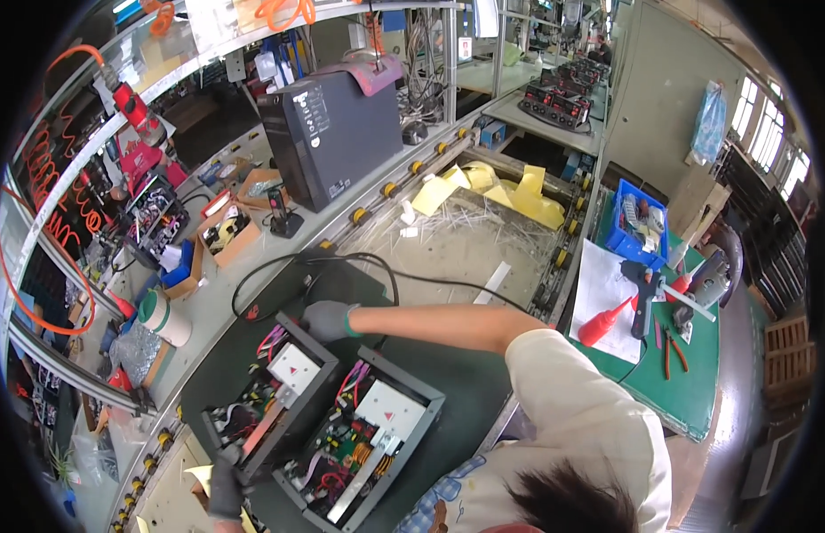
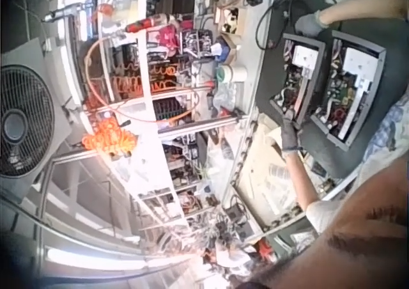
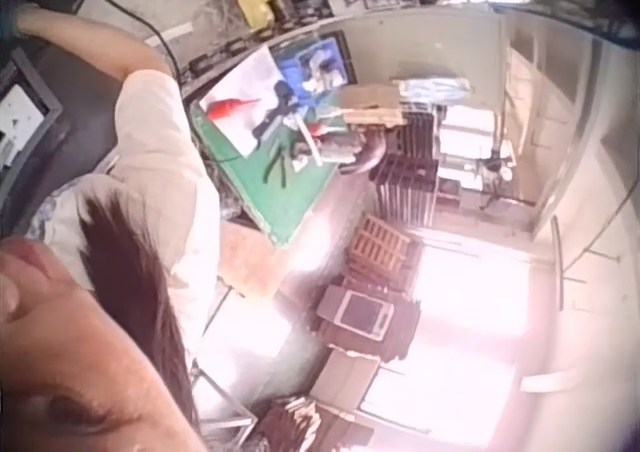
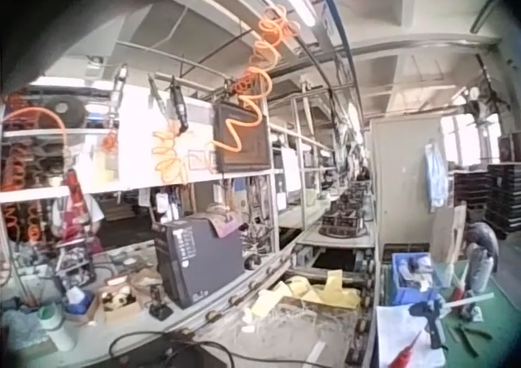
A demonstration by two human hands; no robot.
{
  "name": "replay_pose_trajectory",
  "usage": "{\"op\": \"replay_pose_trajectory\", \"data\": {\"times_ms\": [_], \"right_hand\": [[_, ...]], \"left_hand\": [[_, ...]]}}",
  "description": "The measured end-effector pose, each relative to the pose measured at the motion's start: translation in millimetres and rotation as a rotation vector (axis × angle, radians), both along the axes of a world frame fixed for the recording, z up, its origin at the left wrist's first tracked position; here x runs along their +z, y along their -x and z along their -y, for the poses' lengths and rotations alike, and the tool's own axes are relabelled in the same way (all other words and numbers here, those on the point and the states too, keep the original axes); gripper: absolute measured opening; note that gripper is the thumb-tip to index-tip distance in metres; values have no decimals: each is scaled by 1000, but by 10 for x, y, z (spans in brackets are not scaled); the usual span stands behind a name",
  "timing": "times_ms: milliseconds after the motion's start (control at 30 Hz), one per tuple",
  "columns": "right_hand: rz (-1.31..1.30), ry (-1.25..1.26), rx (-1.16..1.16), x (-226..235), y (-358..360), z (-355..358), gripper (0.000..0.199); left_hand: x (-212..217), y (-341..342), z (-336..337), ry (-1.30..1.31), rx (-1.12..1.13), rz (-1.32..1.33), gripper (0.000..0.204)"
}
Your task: Assembling electronic power units on a conveyor belt including gluing, screwing, and cable management.
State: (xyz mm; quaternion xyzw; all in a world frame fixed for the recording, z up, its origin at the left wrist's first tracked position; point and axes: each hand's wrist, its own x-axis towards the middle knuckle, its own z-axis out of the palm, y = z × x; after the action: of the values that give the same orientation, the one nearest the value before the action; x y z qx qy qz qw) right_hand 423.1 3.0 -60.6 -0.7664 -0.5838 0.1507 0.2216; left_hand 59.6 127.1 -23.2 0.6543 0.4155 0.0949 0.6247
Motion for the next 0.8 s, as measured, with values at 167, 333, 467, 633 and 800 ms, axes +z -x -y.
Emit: {"op": "replay_pose_trajectory", "data": {"times_ms": [167,333,467,633,800], "right_hand": [[41,162,112,-54,-56,324,35],[92,-11,94,112,-307,837,31],[-78,28,-50,659,-337,861,29],[308,-218,-59,1362,-547,337,23],[769,-374,-38,2228,-760,-625,34]], "left_hand": [[-820,335,54,97,295,360,60],[-1203,605,516,466,261,435,42],[-1022,745,962,280,327,391,39],[-950,797,1120,183,301,337,37],[-816,752,1193,131,322,299,39]]}}
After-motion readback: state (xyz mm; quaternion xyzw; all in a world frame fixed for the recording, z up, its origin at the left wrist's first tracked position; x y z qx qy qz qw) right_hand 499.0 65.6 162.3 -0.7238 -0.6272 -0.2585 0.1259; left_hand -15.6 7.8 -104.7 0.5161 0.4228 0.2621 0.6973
